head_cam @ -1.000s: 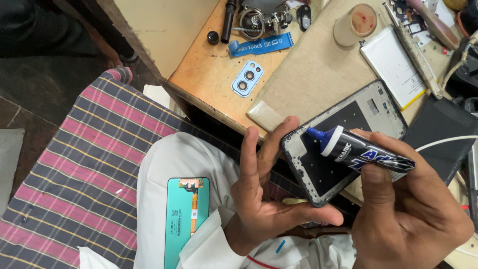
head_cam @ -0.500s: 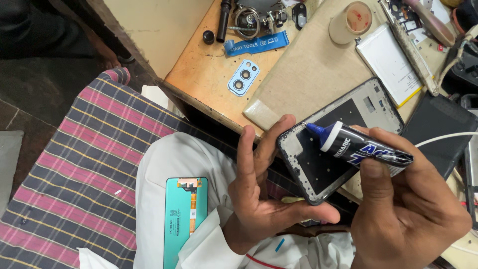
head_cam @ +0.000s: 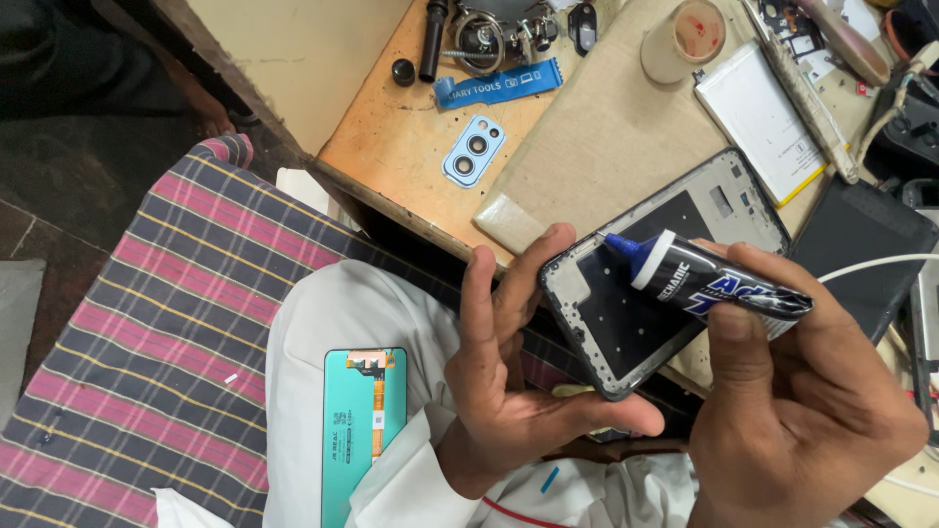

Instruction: The person repairs a disassembled smartphone while seated, working on their lap. They handle the phone chassis and its teal back cover with an attached flex cable, peel a small component, open a tube of adhesive, and squeeze adhesive along the edge of the phone frame.

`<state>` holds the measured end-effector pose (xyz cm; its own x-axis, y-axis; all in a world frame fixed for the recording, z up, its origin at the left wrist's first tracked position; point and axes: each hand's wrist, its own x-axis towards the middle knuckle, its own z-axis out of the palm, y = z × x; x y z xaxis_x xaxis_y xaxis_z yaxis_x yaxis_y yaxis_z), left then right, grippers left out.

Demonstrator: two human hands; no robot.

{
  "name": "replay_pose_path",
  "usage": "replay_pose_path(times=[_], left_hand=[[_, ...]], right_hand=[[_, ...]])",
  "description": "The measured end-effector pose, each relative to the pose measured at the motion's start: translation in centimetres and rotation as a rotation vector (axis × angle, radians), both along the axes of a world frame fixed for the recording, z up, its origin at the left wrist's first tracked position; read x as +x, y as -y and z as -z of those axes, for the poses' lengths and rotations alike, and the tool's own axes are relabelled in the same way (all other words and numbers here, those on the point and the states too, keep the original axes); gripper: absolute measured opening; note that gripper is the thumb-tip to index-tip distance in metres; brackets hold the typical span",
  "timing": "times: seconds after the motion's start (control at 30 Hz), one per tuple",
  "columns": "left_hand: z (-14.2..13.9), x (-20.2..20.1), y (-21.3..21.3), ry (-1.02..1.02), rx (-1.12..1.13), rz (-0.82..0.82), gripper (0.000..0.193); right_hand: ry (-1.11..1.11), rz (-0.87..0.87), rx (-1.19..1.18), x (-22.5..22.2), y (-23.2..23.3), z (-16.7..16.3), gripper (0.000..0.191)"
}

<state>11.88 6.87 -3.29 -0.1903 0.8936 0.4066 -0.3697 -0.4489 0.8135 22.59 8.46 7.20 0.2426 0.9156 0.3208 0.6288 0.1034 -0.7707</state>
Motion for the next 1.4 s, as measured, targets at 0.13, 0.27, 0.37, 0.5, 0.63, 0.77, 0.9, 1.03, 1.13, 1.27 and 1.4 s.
replay_pose_path(times=[0.13, 0.27, 0.37, 0.5, 0.63, 0.77, 0.9, 1.03, 1.13, 1.27, 1.4], left_hand=[[0.0, -0.1, 0.0, -0.003, 0.003, 0.006, 0.120], [0.1, -0.1, 0.0, -0.010, 0.008, 0.009, 0.120], [0.1, 0.0, 0.1, -0.015, 0.007, 0.003, 0.121], [0.1, 0.0, 0.1, -0.023, 0.011, -0.007, 0.120], [0.2, -0.2, 0.1, -0.041, 0.008, -0.006, 0.120], [0.2, -0.1, 0.0, -0.048, 0.013, -0.018, 0.121], [0.2, -0.1, 0.1, -0.056, 0.008, -0.022, 0.121], [0.2, -0.1, 0.1, -0.072, 0.018, -0.032, 0.121], [0.3, -0.1, 0.1, -0.078, 0.016, -0.040, 0.121], [0.3, 0.0, 0.1, -0.082, 0.014, -0.048, 0.122], [0.4, 0.0, 0.1, -0.089, 0.018, -0.058, 0.125]], right_hand=[[-0.020, -0.001, -0.001, 0.0, 0.0, 0.0, 0.025], [-0.030, -0.009, 0.013, 0.0, -0.1, 0.0, 0.025], [-0.029, -0.001, 0.010, -0.1, -0.1, -0.1, 0.025], [-0.043, 0.014, 0.007, -0.2, -0.1, -0.1, 0.023], [-0.044, 0.009, 0.014, -0.2, -0.2, 0.0, 0.023], [-0.068, 0.006, 0.034, -0.1, -0.2, 0.1, 0.023], [-0.054, 0.034, 0.022, 0.0, -0.3, 0.1, 0.024], [-0.066, 0.020, 0.034, 0.0, -0.5, 0.1, 0.023], [-0.074, 0.016, 0.036, 0.1, -0.4, 0.1, 0.024], [-0.078, 0.068, 0.012, 0.6, -0.1, 0.8, 0.026], [-0.176, 0.015, 0.089, 1.5, -0.1, 1.8, 0.025]])
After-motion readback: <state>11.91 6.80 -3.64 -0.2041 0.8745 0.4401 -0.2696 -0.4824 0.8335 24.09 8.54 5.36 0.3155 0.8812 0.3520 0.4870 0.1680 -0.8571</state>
